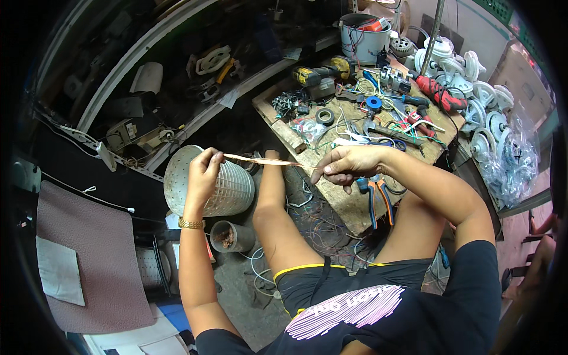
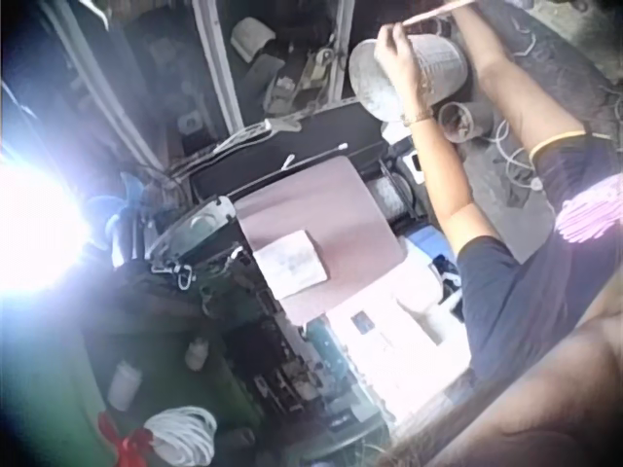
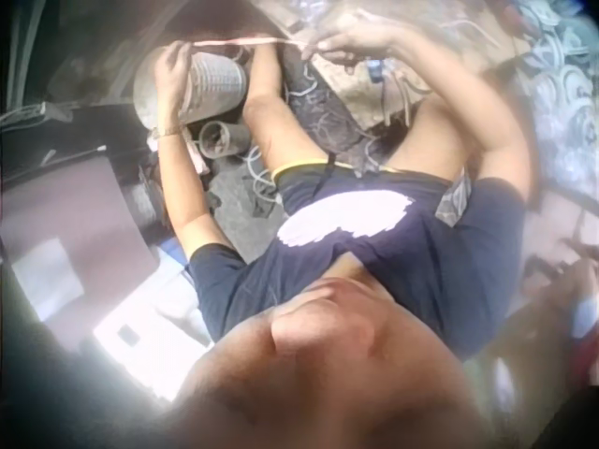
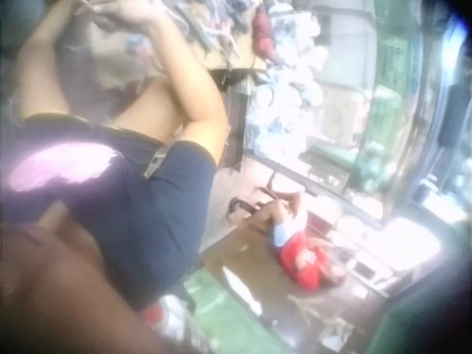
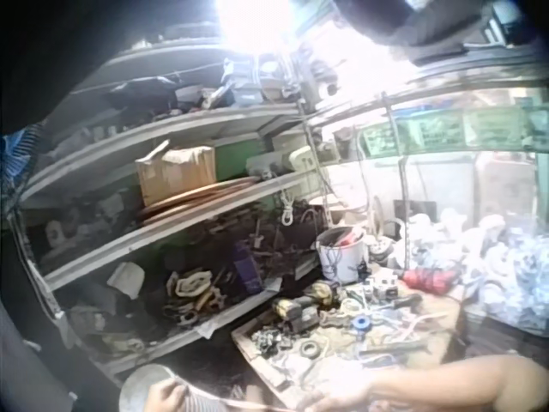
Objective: The person strips the insulation from a set of electrical wires using a blade and then twists the exposed wire ends together by hand.
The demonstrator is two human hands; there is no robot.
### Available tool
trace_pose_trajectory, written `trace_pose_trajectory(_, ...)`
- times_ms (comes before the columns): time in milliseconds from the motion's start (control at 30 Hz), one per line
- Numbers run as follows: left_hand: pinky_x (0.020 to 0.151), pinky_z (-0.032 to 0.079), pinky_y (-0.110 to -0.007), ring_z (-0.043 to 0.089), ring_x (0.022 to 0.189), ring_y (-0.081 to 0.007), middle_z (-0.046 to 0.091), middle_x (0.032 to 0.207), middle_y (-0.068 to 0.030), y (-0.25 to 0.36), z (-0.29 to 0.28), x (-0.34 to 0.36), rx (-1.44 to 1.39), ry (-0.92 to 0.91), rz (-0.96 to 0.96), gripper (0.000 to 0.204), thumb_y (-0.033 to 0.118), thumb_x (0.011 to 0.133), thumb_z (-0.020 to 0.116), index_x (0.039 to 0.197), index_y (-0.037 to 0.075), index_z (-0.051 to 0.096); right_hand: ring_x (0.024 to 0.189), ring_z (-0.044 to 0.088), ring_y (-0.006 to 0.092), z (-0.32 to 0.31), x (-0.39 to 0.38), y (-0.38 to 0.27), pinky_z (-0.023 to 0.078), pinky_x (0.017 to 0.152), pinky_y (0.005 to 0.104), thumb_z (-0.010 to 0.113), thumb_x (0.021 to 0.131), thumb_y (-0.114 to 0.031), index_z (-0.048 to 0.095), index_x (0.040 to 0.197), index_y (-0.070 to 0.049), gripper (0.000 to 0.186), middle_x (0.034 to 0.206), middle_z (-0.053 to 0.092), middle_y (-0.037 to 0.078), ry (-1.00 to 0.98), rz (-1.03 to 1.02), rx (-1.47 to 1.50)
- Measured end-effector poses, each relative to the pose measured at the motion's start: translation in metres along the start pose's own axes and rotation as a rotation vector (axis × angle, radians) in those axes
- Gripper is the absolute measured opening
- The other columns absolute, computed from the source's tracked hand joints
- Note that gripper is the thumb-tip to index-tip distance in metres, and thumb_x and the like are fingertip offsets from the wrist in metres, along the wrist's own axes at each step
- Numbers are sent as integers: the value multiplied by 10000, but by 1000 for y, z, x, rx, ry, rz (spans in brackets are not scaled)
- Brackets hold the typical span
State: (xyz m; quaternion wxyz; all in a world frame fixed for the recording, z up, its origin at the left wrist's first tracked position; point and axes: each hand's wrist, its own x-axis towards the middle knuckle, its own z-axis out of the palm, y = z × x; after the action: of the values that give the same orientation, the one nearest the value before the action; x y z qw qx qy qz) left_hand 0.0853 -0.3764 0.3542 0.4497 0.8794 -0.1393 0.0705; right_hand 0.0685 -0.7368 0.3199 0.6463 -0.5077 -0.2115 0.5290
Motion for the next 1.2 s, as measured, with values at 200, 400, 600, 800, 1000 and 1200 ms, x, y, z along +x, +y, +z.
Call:
trace_pose_trajectory(200, 594, 413, -220, 510, 664, -63, 566, 731, 1, -14, -3, -29, -89, -13, -103, 158, 135, 921, 553, 868, -9, 589, 639, 467, 67, -4, -31, 10, 409, 567, 228, 519, 936, -171, 589, 1165, 15, 304, 654, 472, -34, 224, 7, -292)
trace_pose_trajectory(400, 860, 490, -355, 645, 918, -225, 669, 984, -116, -33, 39, -81, -820, -566, -396, 518, 453, 875, 588, 1051, -32, 625, 609, 492, 117, -3, -46, -6, 427, 578, 300, 557, 889, -104, 560, 1084, 2, 222, 673, 490, 15, 462, -89, -805)
trace_pose_trajectory(600, 666, 511, -392, 622, 728, -369, 644, 814, -176, 9, 98, -84, 676, -302, 37, 287, 278, 765, 704, 825, 4, 648, 717, 603, 343, 37, -30, -18, 436, 618, 408, 654, 821, -110, 438, 975, -9, 283, 719, 594, 167, 484, -248, -1144)
trace_pose_trajectory(800, 1003, 360, -332, 456, 1203, -219, 477, 1253, -139, 66, 147, -88, -675, -305, 40, 502, 143, 902, 568, 1323, -28, 355, 786, 585, 419, 59, -9, -12, 448, 644, 462, 668, 784, -72, 376, 1058, 8, 408, 792, 582, 214, 396, -452, -1198)
trace_pose_trajectory(1000, 580, 356, -183, 428, 676, -32, 518, 775, 15, 74, 158, -92, -547, -85, -16, 87, 67, 940, 514, 989, -6, 513, 739, 619, 260, 72, -18, -18, 465, 632, 382, 692, 743, -3, 424, 1135, 0, 475, 781, 603, 131, 433, -401, -954)
trace_pose_trajectory(1200, 572, 331, -177, 414, 671, -18, 513, 767, 22, 103, 150, -100, -707, 32, -121, 44, 36, 928, 526, 942, 0, 548, 655, 608, 146, 66, -23, 2, 474, 620, 314, 696, 792, -111, 655, 851, 24, 153, 715, 657, 99, 605, -402, -736)
